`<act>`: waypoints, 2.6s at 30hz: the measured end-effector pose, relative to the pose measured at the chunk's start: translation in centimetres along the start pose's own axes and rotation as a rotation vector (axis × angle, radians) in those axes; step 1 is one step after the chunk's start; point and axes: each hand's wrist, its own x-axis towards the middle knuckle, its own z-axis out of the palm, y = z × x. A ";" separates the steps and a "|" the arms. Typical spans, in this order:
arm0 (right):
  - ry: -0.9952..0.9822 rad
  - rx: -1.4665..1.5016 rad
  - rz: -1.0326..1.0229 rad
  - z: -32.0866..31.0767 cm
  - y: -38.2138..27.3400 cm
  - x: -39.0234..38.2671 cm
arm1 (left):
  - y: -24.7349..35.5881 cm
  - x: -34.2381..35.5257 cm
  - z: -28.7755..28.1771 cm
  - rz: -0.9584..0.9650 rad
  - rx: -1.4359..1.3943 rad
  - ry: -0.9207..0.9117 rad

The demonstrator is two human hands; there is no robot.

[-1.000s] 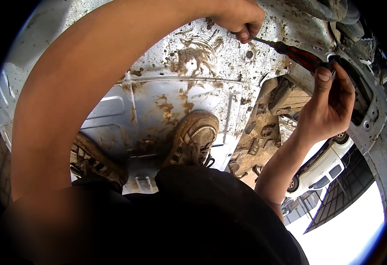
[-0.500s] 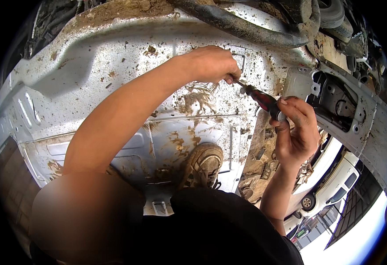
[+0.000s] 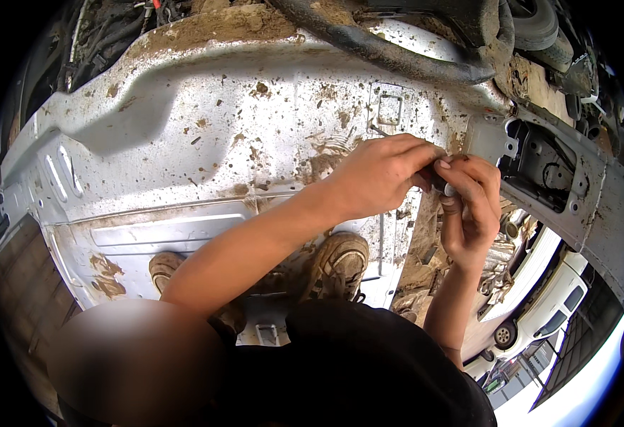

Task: The person uses a screwdriver and a socket wrench to remove fasteners and a metal bracket from the interior floor of a stripped vehicle. They repeatedly loosen screws, remove the bracket, and then reposition the tool to continue disassembly.

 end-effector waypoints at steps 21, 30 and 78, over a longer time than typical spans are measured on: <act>-0.201 -0.023 -0.167 -2.0 0.6 0.0 | -0.5 0.3 2.1 -0.012 0.009 -0.003; 0.392 0.494 0.377 6.2 -2.5 -1.9 | -1.7 -1.4 2.8 -0.066 -0.044 0.220; 0.551 0.663 0.258 6.3 -1.5 2.7 | -7.0 -1.7 1.4 -0.510 0.630 -0.193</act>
